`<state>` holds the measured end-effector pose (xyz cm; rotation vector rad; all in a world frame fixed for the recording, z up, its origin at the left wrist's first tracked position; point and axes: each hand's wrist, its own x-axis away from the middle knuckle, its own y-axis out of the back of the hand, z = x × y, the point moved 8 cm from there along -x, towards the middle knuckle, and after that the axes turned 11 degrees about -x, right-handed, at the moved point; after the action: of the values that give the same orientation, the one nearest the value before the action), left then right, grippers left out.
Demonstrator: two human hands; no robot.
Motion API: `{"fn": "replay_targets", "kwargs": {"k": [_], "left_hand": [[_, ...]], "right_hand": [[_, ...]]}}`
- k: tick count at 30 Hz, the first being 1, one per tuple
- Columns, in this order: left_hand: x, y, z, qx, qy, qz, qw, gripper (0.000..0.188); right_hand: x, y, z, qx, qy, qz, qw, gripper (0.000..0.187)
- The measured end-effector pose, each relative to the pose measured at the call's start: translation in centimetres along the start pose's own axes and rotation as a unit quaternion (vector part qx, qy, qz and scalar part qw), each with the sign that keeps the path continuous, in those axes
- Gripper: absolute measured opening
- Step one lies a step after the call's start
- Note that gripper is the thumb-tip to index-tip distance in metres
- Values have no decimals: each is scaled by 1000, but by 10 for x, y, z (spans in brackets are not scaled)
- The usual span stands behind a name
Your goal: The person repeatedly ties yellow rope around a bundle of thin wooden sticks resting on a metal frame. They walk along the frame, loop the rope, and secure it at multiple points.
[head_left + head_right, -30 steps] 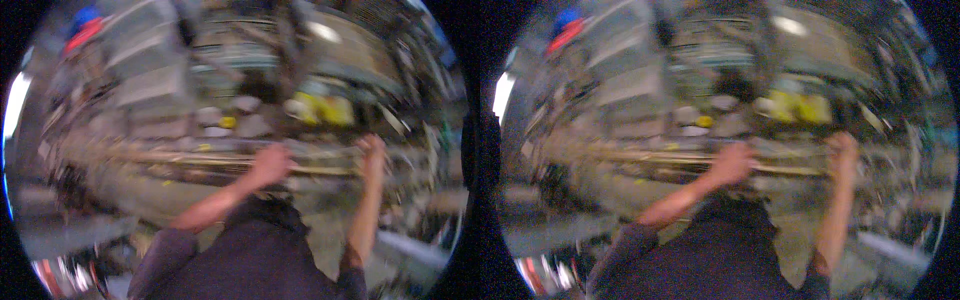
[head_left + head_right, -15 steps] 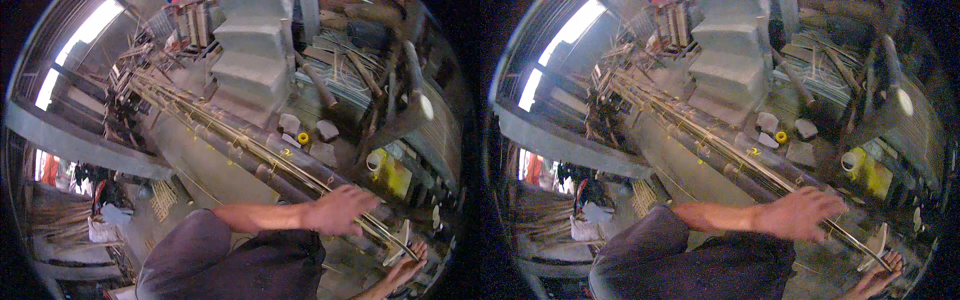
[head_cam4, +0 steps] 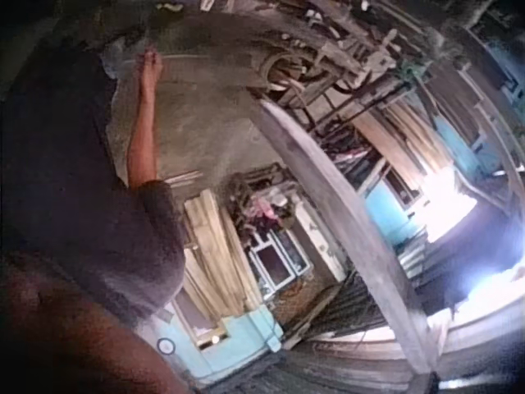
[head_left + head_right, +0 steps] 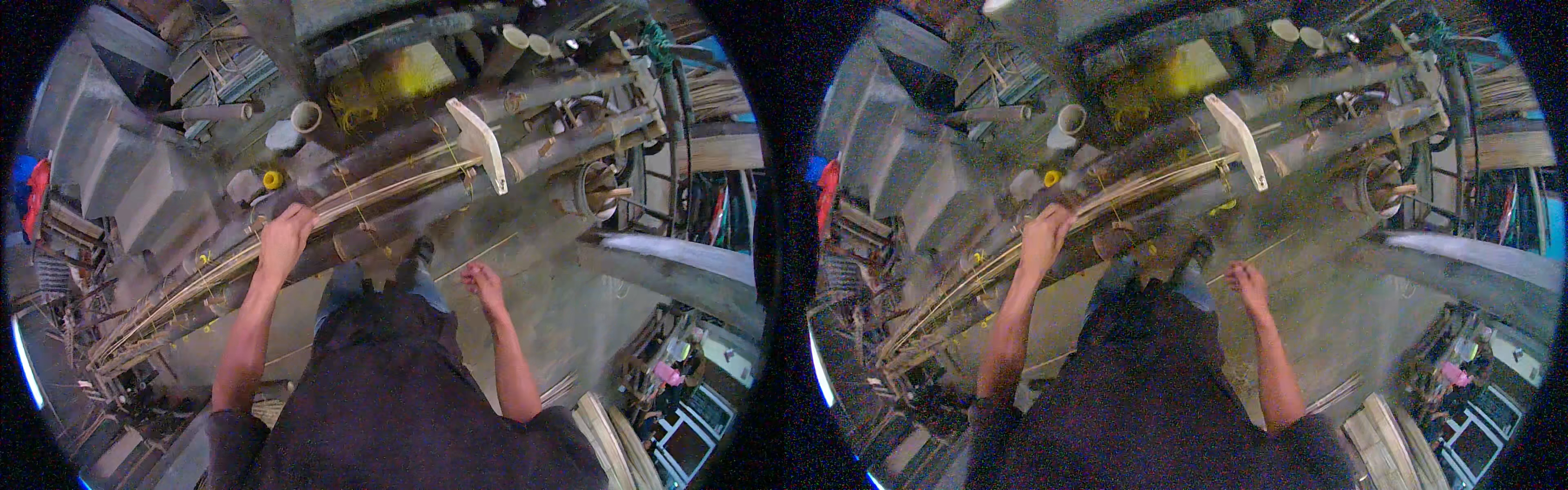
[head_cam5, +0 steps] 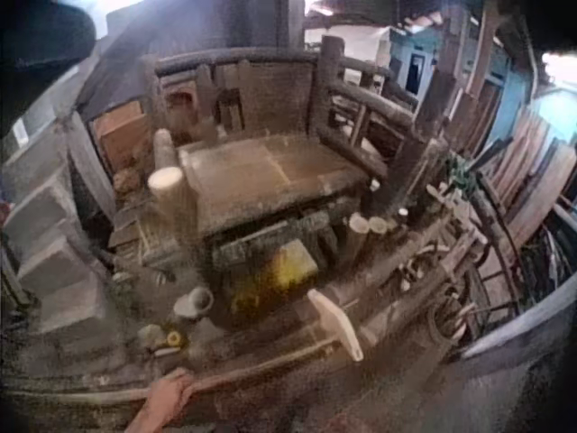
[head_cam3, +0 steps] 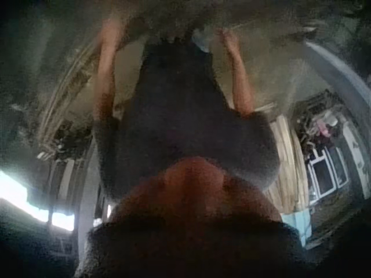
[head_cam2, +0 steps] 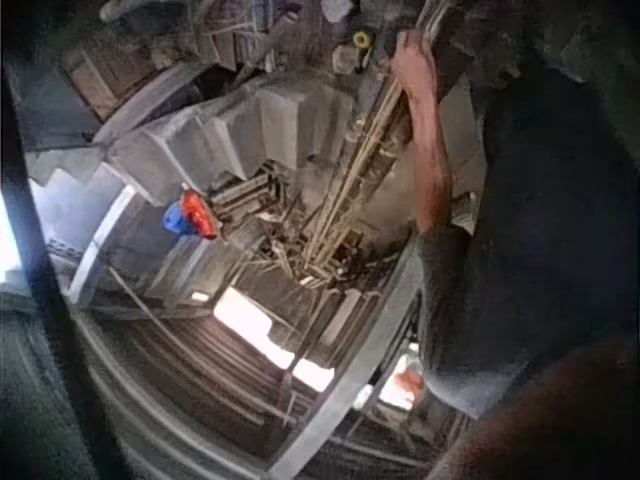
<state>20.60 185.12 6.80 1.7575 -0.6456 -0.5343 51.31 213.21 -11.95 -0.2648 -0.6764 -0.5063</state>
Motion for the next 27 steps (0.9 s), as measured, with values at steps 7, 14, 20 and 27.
{"fn": "replay_targets", "kwargs": {"k": [7, 14, 20, 27], "left_hand": [[-14, -27, -13, -34, -12, 93, 995, 13], [-17, -31, -23, -20, 24, 56, 998, 17], [1, -48, -31, 22, 101, -109, 989, 17], [-4, -45, -29, 122, 83, -193, 970, 14]], "right_hand": [[30, -107, 10, -1, 67, 207, 976, 41], [6, -222, 76, 151, 161, 391, 893, 24], [101, -310, 356, 447, 533, 395, 600, 16], [-102, -368, 280, 502, 533, 210, 648, 35]]}}
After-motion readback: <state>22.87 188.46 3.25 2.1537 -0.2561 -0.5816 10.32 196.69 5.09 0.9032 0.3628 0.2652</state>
